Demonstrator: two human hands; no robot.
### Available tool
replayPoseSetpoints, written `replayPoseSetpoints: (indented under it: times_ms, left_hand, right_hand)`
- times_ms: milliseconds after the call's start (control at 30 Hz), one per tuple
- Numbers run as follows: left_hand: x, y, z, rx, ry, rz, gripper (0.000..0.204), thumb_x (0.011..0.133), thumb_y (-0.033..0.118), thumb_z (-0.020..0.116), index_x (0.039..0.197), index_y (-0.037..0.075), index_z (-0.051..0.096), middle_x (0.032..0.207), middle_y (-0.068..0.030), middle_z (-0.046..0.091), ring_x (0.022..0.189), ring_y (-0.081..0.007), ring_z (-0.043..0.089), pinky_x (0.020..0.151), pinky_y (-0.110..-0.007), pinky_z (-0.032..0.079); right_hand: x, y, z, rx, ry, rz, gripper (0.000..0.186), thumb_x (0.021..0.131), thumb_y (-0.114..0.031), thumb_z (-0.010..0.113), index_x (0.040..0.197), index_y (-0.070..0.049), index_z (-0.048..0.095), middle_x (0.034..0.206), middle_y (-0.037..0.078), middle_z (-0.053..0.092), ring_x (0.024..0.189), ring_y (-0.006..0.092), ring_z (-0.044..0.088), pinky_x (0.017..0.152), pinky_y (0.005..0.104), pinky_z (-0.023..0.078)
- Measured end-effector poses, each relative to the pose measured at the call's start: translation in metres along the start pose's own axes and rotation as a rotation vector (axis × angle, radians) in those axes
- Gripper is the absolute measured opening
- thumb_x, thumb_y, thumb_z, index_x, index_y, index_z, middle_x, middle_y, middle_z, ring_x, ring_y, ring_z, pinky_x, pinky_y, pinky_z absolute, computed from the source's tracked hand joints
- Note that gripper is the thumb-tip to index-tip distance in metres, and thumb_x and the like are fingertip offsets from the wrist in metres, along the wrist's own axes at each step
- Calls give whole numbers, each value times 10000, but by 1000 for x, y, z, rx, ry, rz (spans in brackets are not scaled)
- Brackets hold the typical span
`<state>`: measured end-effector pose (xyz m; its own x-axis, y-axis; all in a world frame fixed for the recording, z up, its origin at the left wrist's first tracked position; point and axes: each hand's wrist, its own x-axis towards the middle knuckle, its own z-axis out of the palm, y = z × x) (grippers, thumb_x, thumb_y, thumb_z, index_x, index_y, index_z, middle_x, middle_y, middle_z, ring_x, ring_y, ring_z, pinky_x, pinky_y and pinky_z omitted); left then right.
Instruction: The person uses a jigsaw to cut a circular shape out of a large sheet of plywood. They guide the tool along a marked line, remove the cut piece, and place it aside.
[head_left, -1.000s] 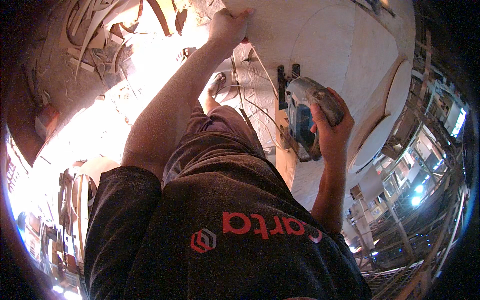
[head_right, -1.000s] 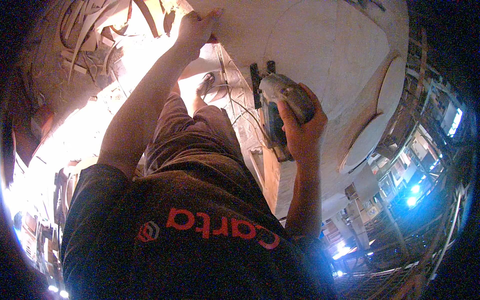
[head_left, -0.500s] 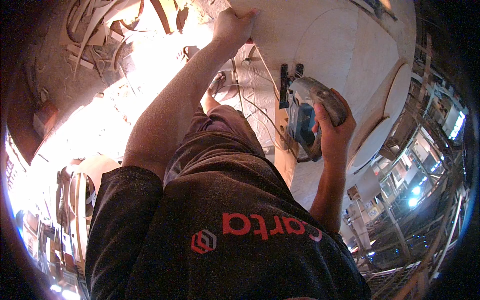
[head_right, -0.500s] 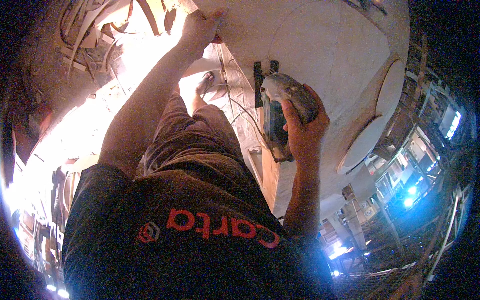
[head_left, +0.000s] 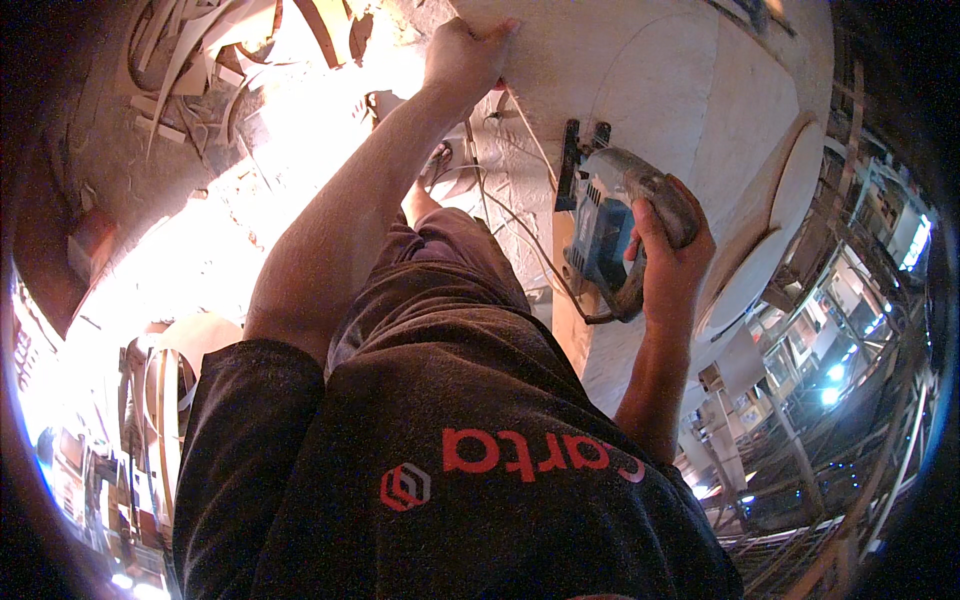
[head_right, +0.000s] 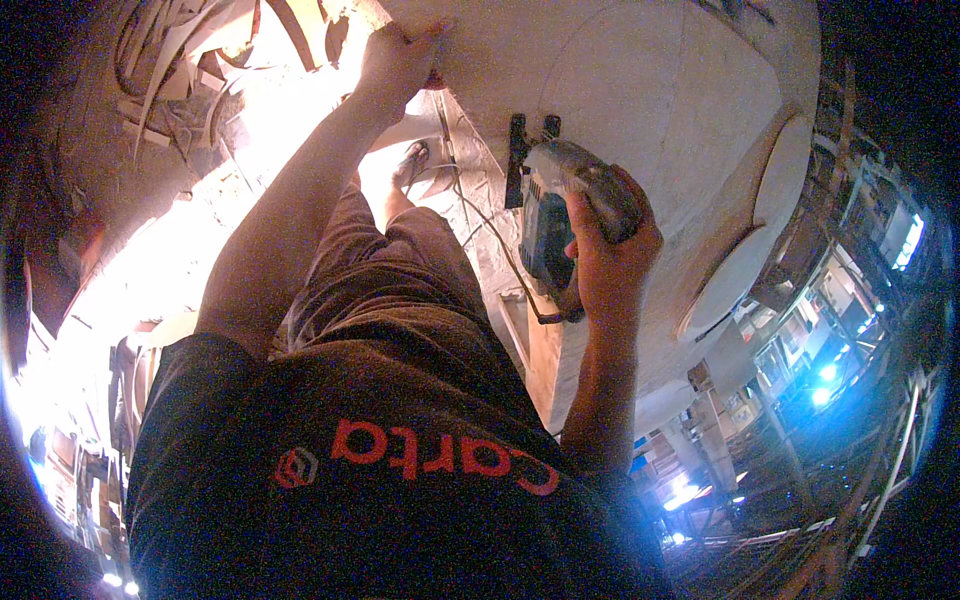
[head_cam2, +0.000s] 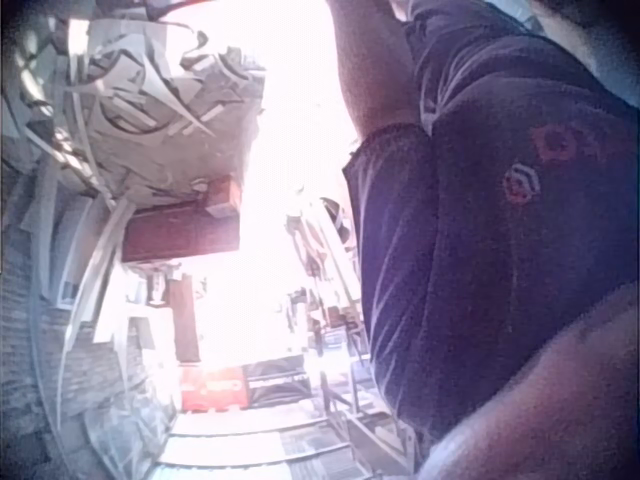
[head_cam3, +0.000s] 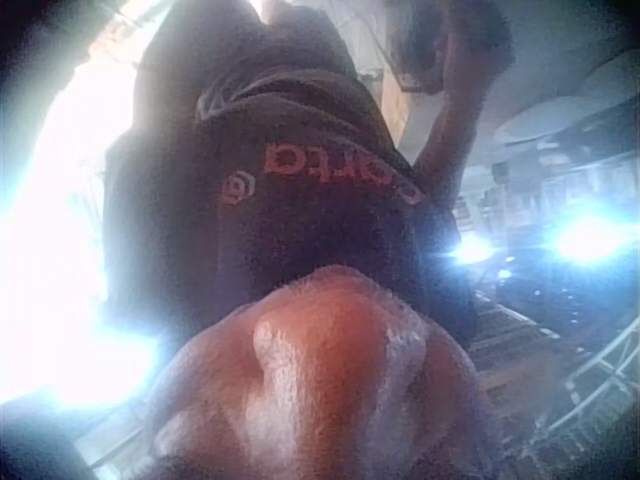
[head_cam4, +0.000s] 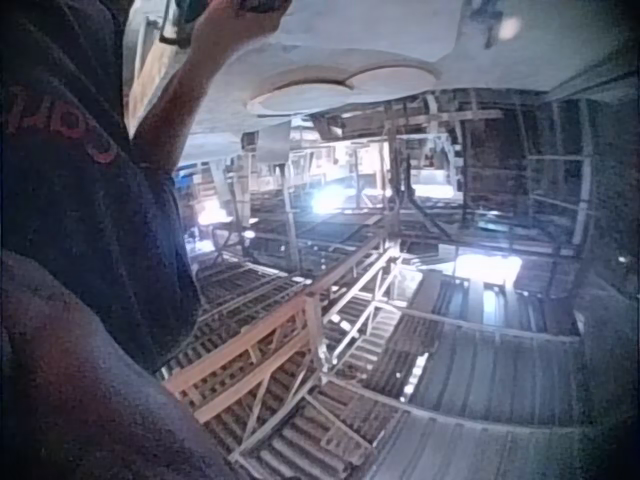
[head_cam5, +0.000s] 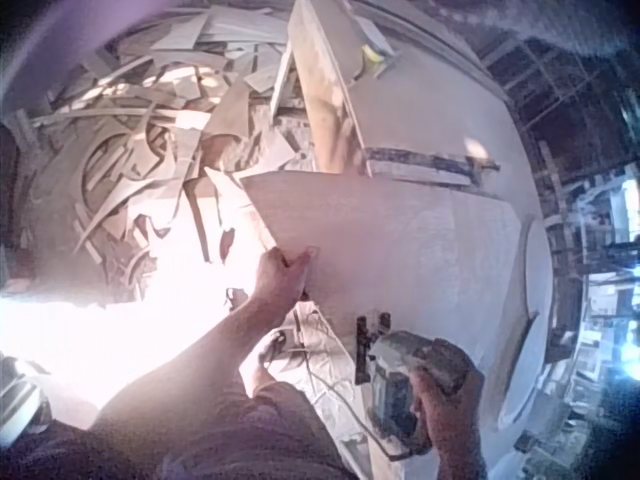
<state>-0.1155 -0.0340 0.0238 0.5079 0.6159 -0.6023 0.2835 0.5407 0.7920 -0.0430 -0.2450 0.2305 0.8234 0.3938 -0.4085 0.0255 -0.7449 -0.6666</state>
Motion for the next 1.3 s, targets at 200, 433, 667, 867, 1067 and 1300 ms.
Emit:
replayPoseSetpoints:
  times_ms: [200, 433, 667, 867, 1067, 1300]
  left_hand:
    - [-3, 2, -2, 23, 1, 1, 519, 947, 337, 694, 1147, -138, 632, 944, -242, 724, 786, -267, 754, 611, -348, 646]
    - [-4, -1, -1, 8, 17, 39, 483, 957, 340, 689, 1127, -109, 642, 925, -221, 731, 756, -254, 753, 613, -345, 640]
    - [-2, -4, -2, -27, -2, 28, 454, 966, 320, 694, 1116, -104, 636, 899, -203, 732, 723, -239, 746, 593, -338, 618]
    - [-5, -2, -1, -35, 6, 3, 413, 970, 299, 691, 1072, -98, 639, 881, -195, 731, 711, -225, 742, 582, -352, 605]
    - [-3, -5, -2, -45, -14, 19, 425, 961, 290, 699, 1091, -110, 635, 903, -202, 736, 744, -235, 750, 604, -364, 622]
    - [-3, -2, -1, -38, -20, -33, 440, 948, 295, 710, 1110, -107, 634, 933, -217, 733, 754, -250, 754, 592, -349, 644]
  right_hand:
    - [2, 2, -1, 21, 9, 22, 453, 867, -141, 786, 1254, 26, 622, 964, 70, 713, 647, 102, 623, 472, 237, 494]
    - [7, 0, 0, 56, 6, 19, 447, 864, -126, 790, 1251, 22, 623, 941, 59, 711, 589, 94, 595, 476, 235, 487]
    - [11, -9, 2, 35, -8, 41, 444, 872, -118, 785, 1258, 22, 617, 924, 55, 711, 570, 88, 576, 477, 238, 482]
    - [12, -13, 3, 27, -1, 41, 408, 889, -117, 761, 1242, 29, 616, 866, 53, 695, 584, 95, 583, 484, 246, 486]
    - [15, -16, 2, 30, -20, 55, 402, 893, -112, 748, 1243, 33, 611, 839, 55, 684, 580, 103, 584, 487, 249, 488]
    - [17, -20, 5, 36, 7, 51, 404, 899, -105, 739, 1255, 36, 608, 802, 46, 671, 574, 104, 579, 483, 252, 475]
